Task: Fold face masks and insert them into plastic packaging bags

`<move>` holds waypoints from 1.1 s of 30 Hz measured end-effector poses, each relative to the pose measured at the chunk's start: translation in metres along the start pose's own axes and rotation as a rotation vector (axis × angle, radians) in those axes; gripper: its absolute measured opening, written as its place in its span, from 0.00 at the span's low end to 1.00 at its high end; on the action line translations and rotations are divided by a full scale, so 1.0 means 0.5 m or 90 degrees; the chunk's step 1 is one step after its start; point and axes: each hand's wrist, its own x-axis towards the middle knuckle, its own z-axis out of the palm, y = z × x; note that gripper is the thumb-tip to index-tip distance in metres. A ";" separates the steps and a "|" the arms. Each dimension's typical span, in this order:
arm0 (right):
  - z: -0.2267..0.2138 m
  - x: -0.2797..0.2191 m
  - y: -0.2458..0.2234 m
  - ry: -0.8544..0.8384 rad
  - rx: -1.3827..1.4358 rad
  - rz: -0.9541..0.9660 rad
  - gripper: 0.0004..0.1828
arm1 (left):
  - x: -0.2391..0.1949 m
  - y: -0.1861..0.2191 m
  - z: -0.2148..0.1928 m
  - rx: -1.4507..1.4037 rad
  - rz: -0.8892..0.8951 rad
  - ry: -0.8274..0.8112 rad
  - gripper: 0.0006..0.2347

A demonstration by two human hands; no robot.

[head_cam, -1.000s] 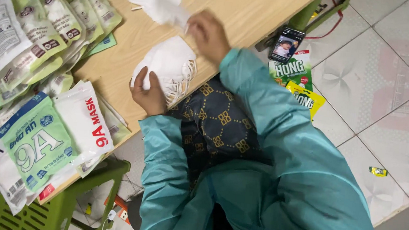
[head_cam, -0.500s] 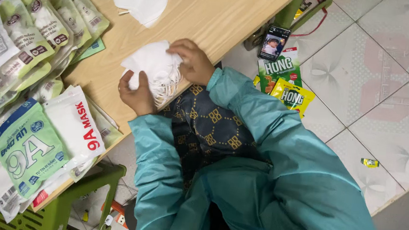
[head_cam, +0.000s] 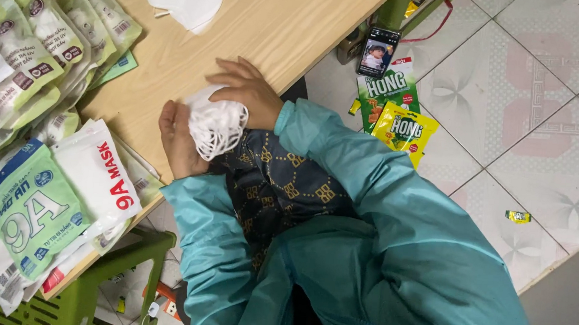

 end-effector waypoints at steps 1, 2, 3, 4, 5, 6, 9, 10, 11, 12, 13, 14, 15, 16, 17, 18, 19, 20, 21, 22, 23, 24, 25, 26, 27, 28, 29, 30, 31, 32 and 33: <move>0.004 -0.001 0.006 -0.002 0.033 -0.009 0.21 | -0.019 0.022 0.017 -0.006 0.016 -0.019 0.24; 0.018 -0.001 0.025 -0.002 0.032 -0.010 0.21 | -0.028 0.047 0.019 -0.007 0.016 -0.020 0.24; 0.031 0.000 0.045 0.008 0.093 0.027 0.19 | -0.037 0.073 0.021 0.033 0.037 -0.092 0.28; 0.044 0.000 0.064 0.019 0.154 0.064 0.17 | -0.046 0.098 0.023 0.073 0.058 -0.165 0.33; 0.034 0.012 0.053 0.019 0.153 0.064 0.17 | -0.039 0.117 0.009 0.072 0.058 -0.165 0.33; 0.026 0.022 0.040 0.013 0.203 0.124 0.18 | -0.033 0.137 -0.007 0.244 0.185 -0.263 0.32; 0.030 0.035 0.060 -0.018 0.249 0.198 0.24 | -0.001 0.153 -0.050 0.457 0.291 -0.414 0.42; 0.035 0.034 0.075 -0.043 0.245 0.214 0.28 | 0.011 0.150 -0.062 0.495 0.268 -0.472 0.54; 0.028 0.036 0.067 -0.043 0.246 0.215 0.28 | 0.000 0.159 -0.042 0.495 0.267 -0.472 0.54; 0.021 0.039 0.059 -0.093 0.204 0.240 0.33 | -0.009 0.169 -0.022 0.563 0.213 -0.406 0.47; 0.014 0.043 0.052 -0.143 0.161 0.264 0.38 | -0.018 0.179 -0.001 0.629 0.159 -0.336 0.43; 0.017 0.042 0.049 -0.143 0.162 0.264 0.38 | 0.002 0.148 -0.009 0.629 0.158 -0.335 0.43; 0.021 0.042 0.047 -0.145 0.171 0.258 0.36 | 0.024 0.117 -0.018 0.574 0.216 -0.327 0.41; 0.027 0.042 0.043 -0.149 0.181 0.250 0.34 | 0.043 0.086 -0.030 0.518 0.272 -0.315 0.39; 0.034 0.043 0.042 -0.153 0.183 0.248 0.34 | 0.042 0.078 -0.028 0.518 0.271 -0.310 0.39; 0.039 0.041 0.041 -0.154 0.197 0.239 0.32 | 0.042 0.069 -0.024 0.500 0.294 -0.298 0.38; 0.044 0.040 0.040 -0.154 0.211 0.231 0.29 | 0.042 0.060 -0.019 0.482 0.317 -0.286 0.37; 0.057 0.037 0.055 -0.155 0.211 0.229 0.29 | 0.042 0.056 -0.012 0.482 0.319 -0.284 0.37; 0.070 0.034 0.069 -0.141 0.228 0.229 0.26 | 0.043 0.052 -0.006 0.453 0.356 -0.264 0.37; 0.084 0.031 0.082 -0.127 0.247 0.229 0.24 | 0.041 0.048 0.000 0.423 0.392 -0.242 0.36; 0.071 0.038 0.078 -0.129 0.248 0.227 0.24 | 0.040 0.061 -0.008 0.424 0.393 -0.240 0.36; 0.059 0.043 0.074 -0.122 0.247 0.212 0.25 | 0.036 0.073 -0.018 0.462 0.353 -0.221 0.36; 0.047 0.047 0.069 -0.114 0.247 0.196 0.25 | 0.032 0.084 -0.029 0.500 0.312 -0.203 0.36; 0.029 0.054 0.070 -0.116 0.248 0.195 0.25 | 0.029 0.098 -0.020 0.501 0.311 -0.200 0.36; 0.011 0.060 0.070 -0.122 0.182 0.155 0.29 | 0.026 0.111 -0.010 0.518 0.285 -0.201 0.39; -0.006 0.063 0.070 -0.125 0.116 0.117 0.34 | 0.022 0.123 -0.002 0.537 0.257 -0.205 0.42; -0.010 0.052 0.063 -0.125 0.119 0.120 0.34 | 0.020 0.127 -0.007 0.539 0.254 -0.206 0.42; -0.019 0.048 0.061 -0.124 0.169 0.132 0.44 | 0.022 0.131 -0.006 0.465 0.185 -0.236 0.45; -0.029 0.045 0.059 -0.123 0.220 0.144 0.54 | 0.024 0.135 -0.004 0.390 0.116 -0.265 0.48; -0.032 0.041 0.052 -0.122 0.219 0.145 0.54 | 0.030 0.127 -0.003 0.390 0.116 -0.266 0.48; -0.036 0.038 0.045 -0.113 0.224 0.147 0.53 | 0.035 0.118 -0.002 0.400 0.134 -0.264 0.45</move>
